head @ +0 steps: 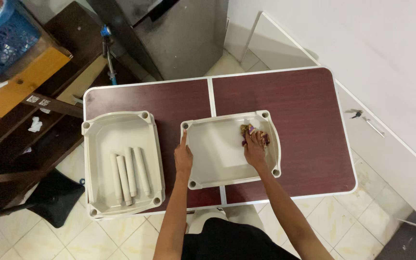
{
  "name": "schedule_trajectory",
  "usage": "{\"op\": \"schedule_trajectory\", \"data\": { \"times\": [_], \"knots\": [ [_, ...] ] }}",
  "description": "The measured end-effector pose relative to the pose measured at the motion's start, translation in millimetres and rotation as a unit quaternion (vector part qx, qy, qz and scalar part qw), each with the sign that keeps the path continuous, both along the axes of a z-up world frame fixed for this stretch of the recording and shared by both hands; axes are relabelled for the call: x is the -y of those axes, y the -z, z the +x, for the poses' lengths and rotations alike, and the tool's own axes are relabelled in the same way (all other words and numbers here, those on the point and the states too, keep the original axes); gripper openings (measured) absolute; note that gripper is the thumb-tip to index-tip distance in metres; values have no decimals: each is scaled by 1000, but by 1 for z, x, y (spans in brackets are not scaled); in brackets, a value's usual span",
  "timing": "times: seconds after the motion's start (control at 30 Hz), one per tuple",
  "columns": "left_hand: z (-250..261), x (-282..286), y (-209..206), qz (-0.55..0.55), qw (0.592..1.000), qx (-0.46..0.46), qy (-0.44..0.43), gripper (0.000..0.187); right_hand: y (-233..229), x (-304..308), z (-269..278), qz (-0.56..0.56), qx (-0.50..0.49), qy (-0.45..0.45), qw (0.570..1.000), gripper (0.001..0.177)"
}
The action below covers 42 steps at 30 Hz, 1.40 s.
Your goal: The person assembles a white plastic stool by inserting cylindrical legs into the seat base. They then wipe the seat surface with a patterned cloth.
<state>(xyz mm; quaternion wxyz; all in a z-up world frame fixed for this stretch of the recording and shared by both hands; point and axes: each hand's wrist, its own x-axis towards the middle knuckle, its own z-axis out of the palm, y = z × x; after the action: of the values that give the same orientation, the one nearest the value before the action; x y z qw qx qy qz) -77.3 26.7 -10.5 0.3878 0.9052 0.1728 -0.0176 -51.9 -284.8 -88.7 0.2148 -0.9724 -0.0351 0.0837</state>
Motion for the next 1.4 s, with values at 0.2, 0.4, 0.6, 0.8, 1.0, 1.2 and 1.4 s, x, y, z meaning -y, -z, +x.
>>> {"op": "schedule_trajectory", "data": {
  "times": [0.2, 0.4, 0.6, 0.8, 1.0, 1.2, 1.4],
  "knots": [
    [1, 1, -4, 7, 1000, -24, -1, 77, -6, -4, 41, -8, 9, 16, 1000, 62],
    [3, 3, 7, 33, 999, -35, -11, 76, -10, -5, 29, -24, 54, -2, 998, 64],
    [3, 2, 12, 37, 999, 19, -14, 75, -14, -6, -14, -11, 31, -7, 999, 64],
    [6, 4, 7, 47, 997, -55, -20, 72, -24, 3, -72, 20, 2, -20, 1000, 64],
    [6, 4, 6, 33, 999, -38, -18, 71, -32, 5, -100, -27, -8, -46, 999, 63],
    [1, 2, 3, 26, 1000, -11, -3, 71, -31, 3, -94, -34, -47, -33, 998, 62],
    [2, 1, 0, 12, 1000, -28, -6, 72, -29, 2, -72, -15, -23, -43, 999, 62]
  ]
}}
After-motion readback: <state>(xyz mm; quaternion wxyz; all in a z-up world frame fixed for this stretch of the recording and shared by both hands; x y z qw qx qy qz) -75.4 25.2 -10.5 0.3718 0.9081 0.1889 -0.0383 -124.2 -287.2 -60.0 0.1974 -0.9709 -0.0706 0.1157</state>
